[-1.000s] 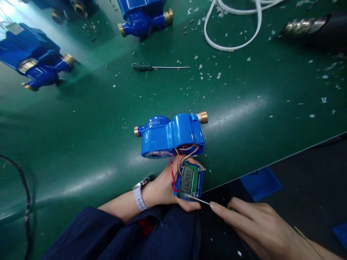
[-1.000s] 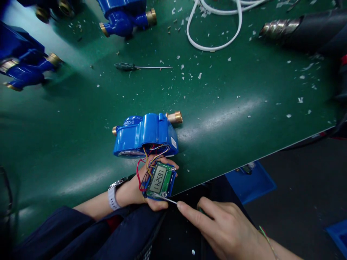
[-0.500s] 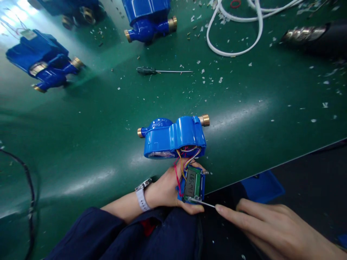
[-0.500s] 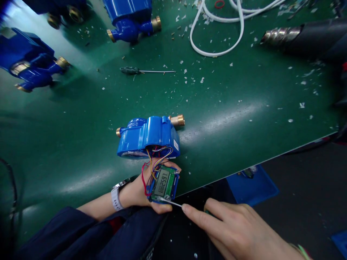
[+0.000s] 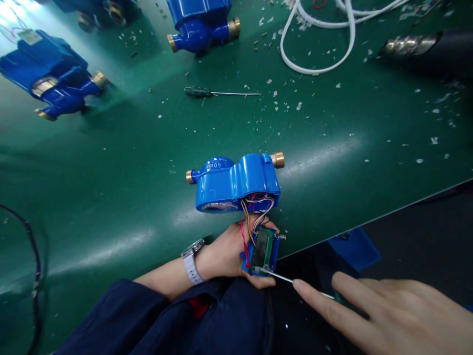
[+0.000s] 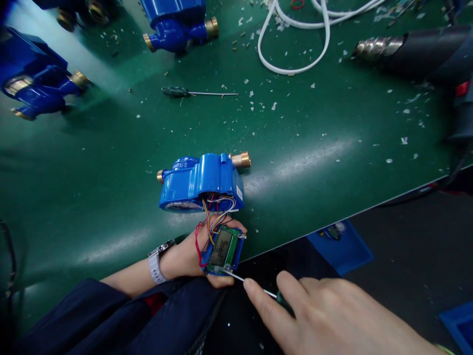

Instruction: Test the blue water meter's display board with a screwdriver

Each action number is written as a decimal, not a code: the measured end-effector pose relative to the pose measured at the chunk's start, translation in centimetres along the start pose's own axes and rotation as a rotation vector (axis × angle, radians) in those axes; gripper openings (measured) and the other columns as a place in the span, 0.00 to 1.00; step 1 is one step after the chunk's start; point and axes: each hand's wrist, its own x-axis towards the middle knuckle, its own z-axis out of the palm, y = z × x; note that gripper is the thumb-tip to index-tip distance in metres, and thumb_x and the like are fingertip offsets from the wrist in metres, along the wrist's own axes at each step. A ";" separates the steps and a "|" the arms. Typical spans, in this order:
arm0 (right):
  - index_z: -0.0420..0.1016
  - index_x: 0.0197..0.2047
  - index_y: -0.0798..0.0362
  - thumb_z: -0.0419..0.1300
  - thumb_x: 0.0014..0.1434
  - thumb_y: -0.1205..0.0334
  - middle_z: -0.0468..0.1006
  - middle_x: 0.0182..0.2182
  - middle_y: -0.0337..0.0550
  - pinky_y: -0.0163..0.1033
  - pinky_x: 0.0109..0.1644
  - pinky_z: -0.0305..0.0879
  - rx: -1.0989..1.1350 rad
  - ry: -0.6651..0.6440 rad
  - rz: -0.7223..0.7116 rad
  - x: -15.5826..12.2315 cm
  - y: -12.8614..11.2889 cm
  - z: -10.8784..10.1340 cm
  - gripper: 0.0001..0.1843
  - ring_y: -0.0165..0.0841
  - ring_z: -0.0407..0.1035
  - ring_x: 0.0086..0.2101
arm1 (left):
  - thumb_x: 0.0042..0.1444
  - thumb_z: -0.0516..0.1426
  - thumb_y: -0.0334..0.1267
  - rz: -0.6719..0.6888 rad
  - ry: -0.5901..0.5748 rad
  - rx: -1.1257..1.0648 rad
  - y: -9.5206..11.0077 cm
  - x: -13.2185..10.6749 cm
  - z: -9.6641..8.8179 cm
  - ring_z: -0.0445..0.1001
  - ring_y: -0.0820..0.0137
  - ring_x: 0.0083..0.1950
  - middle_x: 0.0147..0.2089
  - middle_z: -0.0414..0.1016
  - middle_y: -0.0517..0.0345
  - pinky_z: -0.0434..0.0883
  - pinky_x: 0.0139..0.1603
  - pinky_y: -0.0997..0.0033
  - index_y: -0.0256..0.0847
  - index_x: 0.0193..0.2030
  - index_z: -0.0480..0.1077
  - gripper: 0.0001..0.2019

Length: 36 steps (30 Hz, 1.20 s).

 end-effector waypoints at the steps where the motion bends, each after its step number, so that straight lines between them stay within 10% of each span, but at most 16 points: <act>1: 0.64 0.63 0.54 0.45 0.45 0.79 0.69 0.29 0.41 0.42 0.22 0.50 0.059 -0.001 0.014 0.0 -0.1 0.1 0.40 0.34 0.63 0.19 | 0.39 0.70 0.46 0.000 0.000 -0.001 0.0 0.0 0.0 0.76 0.64 0.43 0.47 0.73 0.49 0.76 0.45 0.67 0.38 0.54 0.63 0.36; 13: 0.64 0.60 0.56 0.45 0.43 0.81 0.75 0.34 0.43 0.34 0.26 0.68 0.030 0.042 -0.019 0.7 0.3 0.1 0.40 0.32 0.74 0.24 | 0.39 0.70 0.46 0.019 0.016 0.017 0.3 0.2 -0.1 0.76 0.64 0.44 0.47 0.73 0.49 0.75 0.46 0.64 0.38 0.53 0.63 0.35; 22: 0.58 0.67 0.53 0.35 0.79 0.68 0.68 0.32 0.40 0.30 0.29 0.64 0.476 0.036 0.128 -0.5 -0.3 3.3 0.21 0.28 0.68 0.27 | 0.37 0.69 0.51 -0.004 0.068 0.036 0.1 -0.1 0.0 0.76 0.63 0.43 0.46 0.73 0.50 0.75 0.45 0.63 0.39 0.54 0.62 0.38; 36: 0.57 0.70 0.54 0.39 0.74 0.74 0.66 0.33 0.42 0.36 0.28 0.57 0.427 0.161 0.065 -0.8 0.3 6.6 0.25 0.33 0.63 0.27 | 0.34 0.71 0.44 -0.048 0.145 -0.109 -0.6 -0.7 0.1 0.74 0.61 0.49 0.50 0.70 0.51 0.72 0.50 0.60 0.44 0.56 0.63 0.40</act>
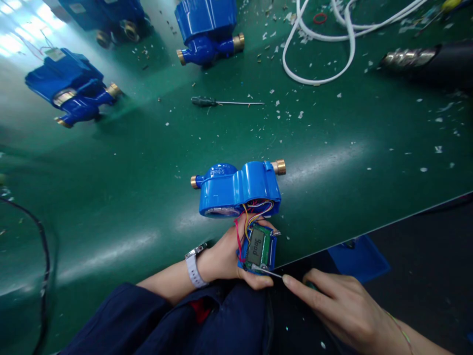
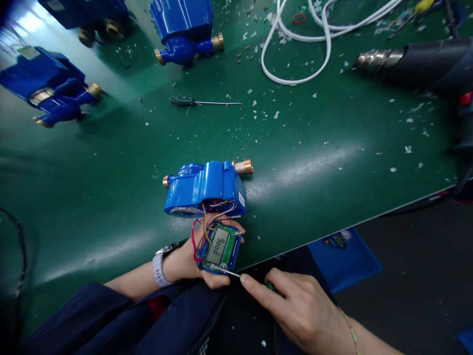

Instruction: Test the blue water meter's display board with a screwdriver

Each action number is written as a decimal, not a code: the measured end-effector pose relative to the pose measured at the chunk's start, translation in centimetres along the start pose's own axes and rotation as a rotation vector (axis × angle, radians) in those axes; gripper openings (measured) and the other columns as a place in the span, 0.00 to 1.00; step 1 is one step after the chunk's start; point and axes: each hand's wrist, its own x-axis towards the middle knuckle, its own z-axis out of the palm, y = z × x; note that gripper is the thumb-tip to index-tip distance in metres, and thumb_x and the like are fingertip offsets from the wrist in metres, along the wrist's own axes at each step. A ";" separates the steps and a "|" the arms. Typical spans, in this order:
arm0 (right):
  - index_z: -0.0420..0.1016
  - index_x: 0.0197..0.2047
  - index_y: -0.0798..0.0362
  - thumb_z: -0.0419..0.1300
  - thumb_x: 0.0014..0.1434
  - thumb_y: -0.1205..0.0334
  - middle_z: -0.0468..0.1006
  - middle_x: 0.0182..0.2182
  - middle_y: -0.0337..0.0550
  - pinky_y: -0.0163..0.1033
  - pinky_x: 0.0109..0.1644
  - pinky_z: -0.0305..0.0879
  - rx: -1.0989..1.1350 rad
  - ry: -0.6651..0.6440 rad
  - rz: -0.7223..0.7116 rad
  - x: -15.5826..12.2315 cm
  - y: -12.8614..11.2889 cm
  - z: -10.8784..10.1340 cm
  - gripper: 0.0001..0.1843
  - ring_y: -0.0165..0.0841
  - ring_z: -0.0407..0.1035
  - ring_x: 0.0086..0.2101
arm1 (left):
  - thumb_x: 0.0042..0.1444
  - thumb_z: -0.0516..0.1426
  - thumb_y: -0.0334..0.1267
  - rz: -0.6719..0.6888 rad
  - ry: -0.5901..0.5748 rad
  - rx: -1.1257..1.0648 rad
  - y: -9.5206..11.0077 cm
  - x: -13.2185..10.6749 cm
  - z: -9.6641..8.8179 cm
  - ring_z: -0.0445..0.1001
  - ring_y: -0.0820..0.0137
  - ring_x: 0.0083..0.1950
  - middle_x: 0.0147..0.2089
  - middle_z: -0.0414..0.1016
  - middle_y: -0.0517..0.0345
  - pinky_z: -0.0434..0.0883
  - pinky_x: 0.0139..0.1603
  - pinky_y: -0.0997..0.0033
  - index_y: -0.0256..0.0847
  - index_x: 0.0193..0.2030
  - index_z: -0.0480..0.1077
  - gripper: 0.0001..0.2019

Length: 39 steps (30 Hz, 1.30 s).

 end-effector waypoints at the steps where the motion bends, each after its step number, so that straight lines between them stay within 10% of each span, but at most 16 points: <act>1: 0.58 0.69 0.54 0.38 0.75 0.74 0.66 0.34 0.43 0.36 0.28 0.57 -0.014 0.004 -0.001 0.0 0.0 0.1 0.24 0.33 0.63 0.27 | 0.33 0.71 0.45 0.005 0.004 0.012 0.0 0.0 0.0 0.74 0.61 0.49 0.50 0.70 0.51 0.72 0.50 0.60 0.43 0.56 0.63 0.40; 9: 0.56 0.64 0.55 0.39 0.75 0.74 0.71 0.39 0.46 0.35 0.34 0.68 0.002 -0.026 0.032 1.8 -0.3 -1.2 0.19 0.35 0.70 0.34 | 0.39 0.70 0.50 -0.008 -0.011 0.026 0.3 0.3 0.2 0.75 0.62 0.48 0.50 0.71 0.51 0.73 0.51 0.60 0.42 0.56 0.62 0.38; 17: 0.43 0.73 0.49 0.42 0.53 0.83 0.72 0.32 0.39 0.38 0.28 0.65 -0.033 -0.303 -0.014 5.1 -1.4 -2.5 0.45 0.37 0.71 0.27 | 0.40 0.68 0.49 0.022 -0.032 0.023 0.2 0.2 0.3 0.76 0.60 0.48 0.50 0.72 0.50 0.73 0.51 0.59 0.44 0.57 0.60 0.38; 23: 0.55 0.70 0.56 0.41 0.60 0.82 0.74 0.34 0.43 0.36 0.31 0.67 0.095 -0.126 -0.016 5.2 -1.5 -1.0 0.36 0.35 0.71 0.29 | 0.41 0.68 0.46 0.014 0.012 -0.062 0.1 0.0 0.5 0.75 0.61 0.49 0.51 0.72 0.51 0.72 0.53 0.57 0.46 0.57 0.60 0.36; 31: 0.53 0.74 0.44 0.45 0.68 0.82 0.72 0.57 0.40 0.31 0.60 0.63 0.673 0.032 0.034 5.2 -2.0 0.4 0.37 0.26 0.67 0.55 | 0.34 0.71 0.41 0.001 -0.036 -0.134 -0.9 -0.4 0.8 0.74 0.60 0.50 0.52 0.69 0.49 0.72 0.54 0.56 0.46 0.59 0.56 0.44; 36: 0.64 0.70 0.45 0.49 0.71 0.77 0.77 0.39 0.40 0.29 0.37 0.68 0.741 0.155 0.143 5.5 -2.3 0.0 0.29 0.27 0.72 0.34 | 0.33 0.72 0.46 0.038 -0.048 -0.153 -0.6 -0.3 1.1 0.75 0.60 0.49 0.52 0.69 0.49 0.71 0.53 0.57 0.45 0.60 0.56 0.47; 39: 0.64 0.68 0.48 0.47 0.79 0.64 0.66 0.25 0.33 0.27 0.25 0.57 0.942 0.166 0.300 4.9 -2.3 -0.2 0.19 0.25 0.58 0.20 | 0.37 0.72 0.46 0.069 -0.056 -0.130 -0.2 0.1 0.9 0.75 0.60 0.51 0.53 0.70 0.49 0.70 0.56 0.57 0.44 0.59 0.54 0.45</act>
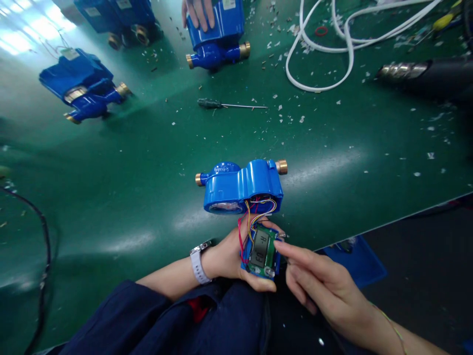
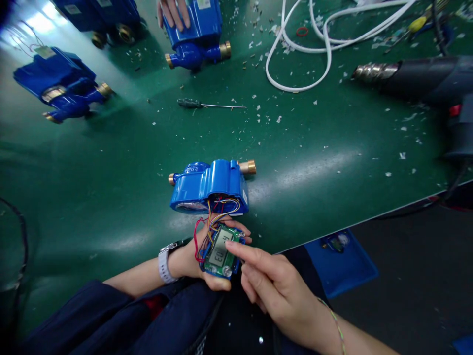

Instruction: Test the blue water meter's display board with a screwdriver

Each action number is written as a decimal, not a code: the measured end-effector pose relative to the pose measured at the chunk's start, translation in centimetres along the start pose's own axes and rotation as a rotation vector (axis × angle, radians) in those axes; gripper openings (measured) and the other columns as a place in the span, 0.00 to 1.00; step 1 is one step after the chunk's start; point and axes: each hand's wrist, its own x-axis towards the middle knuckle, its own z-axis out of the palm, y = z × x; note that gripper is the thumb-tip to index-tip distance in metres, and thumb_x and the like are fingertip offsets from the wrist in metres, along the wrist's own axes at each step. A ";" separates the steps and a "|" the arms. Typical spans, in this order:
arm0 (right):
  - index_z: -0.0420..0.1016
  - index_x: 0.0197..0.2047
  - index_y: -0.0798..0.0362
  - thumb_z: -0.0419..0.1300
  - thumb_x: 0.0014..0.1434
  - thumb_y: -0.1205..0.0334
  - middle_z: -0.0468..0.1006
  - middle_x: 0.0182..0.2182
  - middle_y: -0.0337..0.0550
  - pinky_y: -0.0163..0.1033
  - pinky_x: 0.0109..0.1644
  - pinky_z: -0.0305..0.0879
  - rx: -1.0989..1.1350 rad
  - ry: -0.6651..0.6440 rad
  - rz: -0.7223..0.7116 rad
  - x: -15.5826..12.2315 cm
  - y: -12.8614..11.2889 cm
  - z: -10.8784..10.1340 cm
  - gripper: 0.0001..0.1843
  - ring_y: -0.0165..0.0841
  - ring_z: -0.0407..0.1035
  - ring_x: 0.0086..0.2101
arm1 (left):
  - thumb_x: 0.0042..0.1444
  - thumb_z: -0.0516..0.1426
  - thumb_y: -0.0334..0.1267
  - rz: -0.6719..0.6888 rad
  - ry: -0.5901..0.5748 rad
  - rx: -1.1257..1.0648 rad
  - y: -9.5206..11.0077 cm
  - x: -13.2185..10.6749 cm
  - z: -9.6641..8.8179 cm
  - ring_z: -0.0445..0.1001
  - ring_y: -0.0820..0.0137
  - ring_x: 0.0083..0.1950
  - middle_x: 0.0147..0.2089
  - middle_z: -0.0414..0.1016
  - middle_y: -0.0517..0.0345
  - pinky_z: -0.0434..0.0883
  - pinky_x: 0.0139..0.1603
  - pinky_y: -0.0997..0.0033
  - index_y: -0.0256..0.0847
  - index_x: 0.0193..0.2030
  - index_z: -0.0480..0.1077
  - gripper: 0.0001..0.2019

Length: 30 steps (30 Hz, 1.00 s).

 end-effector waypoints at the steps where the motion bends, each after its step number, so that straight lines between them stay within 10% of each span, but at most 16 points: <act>1: 0.62 0.68 0.49 0.46 0.80 0.58 0.64 0.24 0.32 0.27 0.24 0.56 0.090 0.002 0.069 -0.3 0.0 -0.1 0.18 0.25 0.55 0.19 | 0.38 0.72 0.46 0.009 0.001 0.013 0.1 0.1 -0.1 0.75 0.59 0.52 0.53 0.71 0.49 0.70 0.57 0.57 0.44 0.59 0.54 0.44; 6: 0.61 0.57 0.52 0.46 0.79 0.53 0.67 0.30 0.37 0.29 0.29 0.62 0.146 -0.020 0.289 -1.2 -0.2 -0.6 0.13 0.28 0.61 0.25 | 0.42 0.71 0.49 0.006 0.031 0.005 0.3 0.1 -0.3 0.75 0.59 0.53 0.54 0.72 0.49 0.69 0.57 0.56 0.46 0.60 0.55 0.42; 14: 0.70 0.48 0.54 0.51 0.70 0.69 0.73 0.31 0.36 0.35 0.30 0.55 -0.575 -0.078 0.015 1.5 -2.1 -0.4 0.08 0.30 0.67 0.27 | 0.38 0.73 0.52 0.013 0.087 0.166 0.1 0.0 -0.3 0.76 0.57 0.51 0.52 0.74 0.48 0.72 0.52 0.57 0.46 0.59 0.61 0.42; 30: 0.67 0.33 0.54 0.53 0.67 0.68 0.64 0.24 0.31 0.32 0.29 0.51 -0.363 -0.127 0.062 2.8 -1.0 0.5 0.09 0.25 0.57 0.23 | 0.47 0.69 0.51 0.005 0.032 0.223 0.0 -0.1 -0.5 0.75 0.59 0.56 0.56 0.74 0.44 0.73 0.57 0.62 0.40 0.59 0.62 0.36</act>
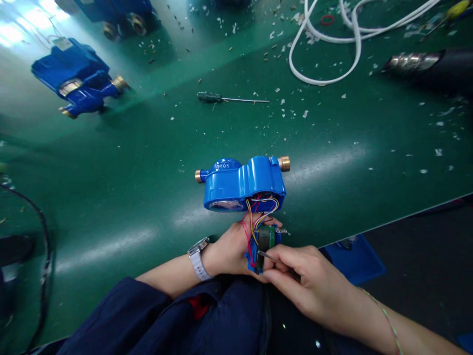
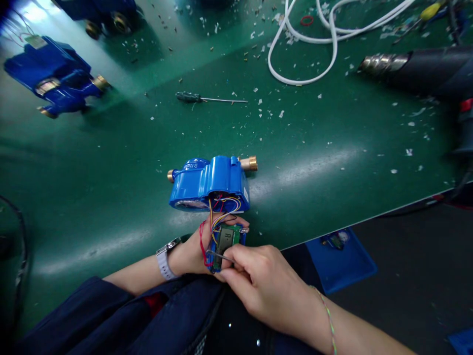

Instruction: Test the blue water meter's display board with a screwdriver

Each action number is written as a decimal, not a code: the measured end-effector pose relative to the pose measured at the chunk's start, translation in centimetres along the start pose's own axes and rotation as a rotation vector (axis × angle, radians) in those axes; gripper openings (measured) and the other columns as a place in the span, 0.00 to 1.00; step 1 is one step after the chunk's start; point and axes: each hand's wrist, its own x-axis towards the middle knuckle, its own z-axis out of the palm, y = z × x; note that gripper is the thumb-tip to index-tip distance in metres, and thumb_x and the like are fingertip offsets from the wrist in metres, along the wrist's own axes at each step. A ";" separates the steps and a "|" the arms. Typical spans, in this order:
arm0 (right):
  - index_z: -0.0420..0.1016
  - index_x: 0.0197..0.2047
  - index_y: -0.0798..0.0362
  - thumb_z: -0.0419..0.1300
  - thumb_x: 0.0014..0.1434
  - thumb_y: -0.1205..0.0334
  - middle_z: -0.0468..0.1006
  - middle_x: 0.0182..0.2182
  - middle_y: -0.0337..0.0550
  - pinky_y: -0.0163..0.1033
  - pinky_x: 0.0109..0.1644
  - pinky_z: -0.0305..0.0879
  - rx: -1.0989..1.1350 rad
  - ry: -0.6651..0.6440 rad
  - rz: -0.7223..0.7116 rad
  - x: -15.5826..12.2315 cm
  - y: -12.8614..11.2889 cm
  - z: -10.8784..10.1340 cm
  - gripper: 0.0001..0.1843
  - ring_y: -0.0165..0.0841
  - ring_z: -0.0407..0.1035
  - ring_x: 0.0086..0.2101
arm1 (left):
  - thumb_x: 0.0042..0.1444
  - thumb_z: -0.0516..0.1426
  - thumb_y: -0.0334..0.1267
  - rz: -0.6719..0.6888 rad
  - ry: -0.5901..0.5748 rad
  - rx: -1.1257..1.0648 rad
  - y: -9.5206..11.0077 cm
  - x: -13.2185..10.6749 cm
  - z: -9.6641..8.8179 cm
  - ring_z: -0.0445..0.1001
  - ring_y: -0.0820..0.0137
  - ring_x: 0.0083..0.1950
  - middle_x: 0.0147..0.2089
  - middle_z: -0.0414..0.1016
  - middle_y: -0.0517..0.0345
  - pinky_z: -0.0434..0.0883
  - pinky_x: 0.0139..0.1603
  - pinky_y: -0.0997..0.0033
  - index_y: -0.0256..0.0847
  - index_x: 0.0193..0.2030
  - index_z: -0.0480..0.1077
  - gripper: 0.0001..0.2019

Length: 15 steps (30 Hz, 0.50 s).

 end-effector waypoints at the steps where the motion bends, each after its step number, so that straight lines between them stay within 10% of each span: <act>1: 0.67 0.33 0.54 0.54 0.66 0.68 0.64 0.23 0.31 0.31 0.28 0.51 0.018 -0.007 0.004 0.0 -0.1 -0.1 0.09 0.25 0.57 0.23 | 0.47 0.69 0.51 0.016 -0.004 -0.012 0.0 0.0 0.0 0.75 0.59 0.56 0.56 0.74 0.45 0.73 0.56 0.62 0.41 0.60 0.61 0.36; 15: 0.67 0.35 0.55 0.50 0.67 0.66 0.68 0.26 0.35 0.33 0.30 0.51 -0.011 -0.083 -0.001 0.2 0.0 -0.9 0.09 0.28 0.61 0.25 | 0.43 0.70 0.51 0.052 -0.036 -0.075 0.0 0.4 0.2 0.75 0.60 0.53 0.54 0.72 0.47 0.71 0.53 0.63 0.45 0.61 0.56 0.42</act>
